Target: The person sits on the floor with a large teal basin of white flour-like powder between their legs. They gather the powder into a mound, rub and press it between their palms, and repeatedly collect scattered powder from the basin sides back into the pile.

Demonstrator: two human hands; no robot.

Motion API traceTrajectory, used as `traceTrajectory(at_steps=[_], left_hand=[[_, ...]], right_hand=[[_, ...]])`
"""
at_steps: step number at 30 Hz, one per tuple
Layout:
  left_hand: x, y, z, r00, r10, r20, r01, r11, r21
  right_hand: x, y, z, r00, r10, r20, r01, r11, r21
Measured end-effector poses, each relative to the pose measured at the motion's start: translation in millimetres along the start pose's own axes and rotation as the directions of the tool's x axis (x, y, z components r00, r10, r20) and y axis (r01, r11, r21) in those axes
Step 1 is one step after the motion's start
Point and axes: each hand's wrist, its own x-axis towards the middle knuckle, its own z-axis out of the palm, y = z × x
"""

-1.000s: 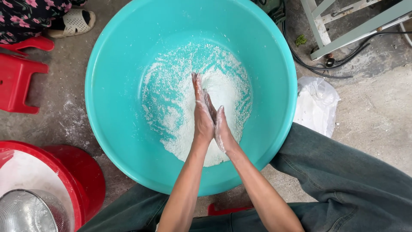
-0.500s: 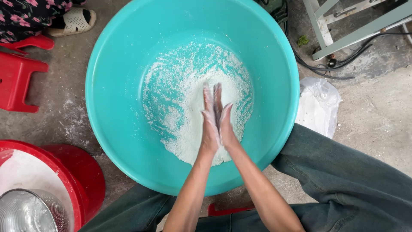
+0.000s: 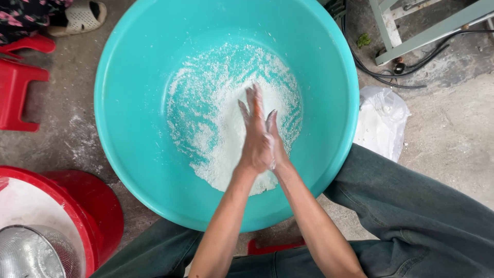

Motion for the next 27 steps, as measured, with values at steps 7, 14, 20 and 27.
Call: traceTrajectory(at_steps=[7,14,20,27], left_hand=[[3,-16,-14,0.987,0.034,0.158,-0.079,0.955,0.285],[24,-22,-5,0.997,0.053,0.060,-0.062,0.985,0.163],[-7,-59,8,0.983,-0.014,0.184,-0.022,0.980,0.196],[-7,-175,-22,0.935,-0.224,0.277,0.090,0.901,0.424]], right_hand=[[-5,-45,18,0.985,-0.041,0.169,-0.062,0.823,0.565],[7,8,6,0.994,-0.040,0.099,-0.022,0.833,0.553],[34,-60,3,0.987,-0.101,0.125,0.015,0.835,0.550],[112,-46,-104,0.971,-0.146,-0.189,0.054,0.905,-0.422]])
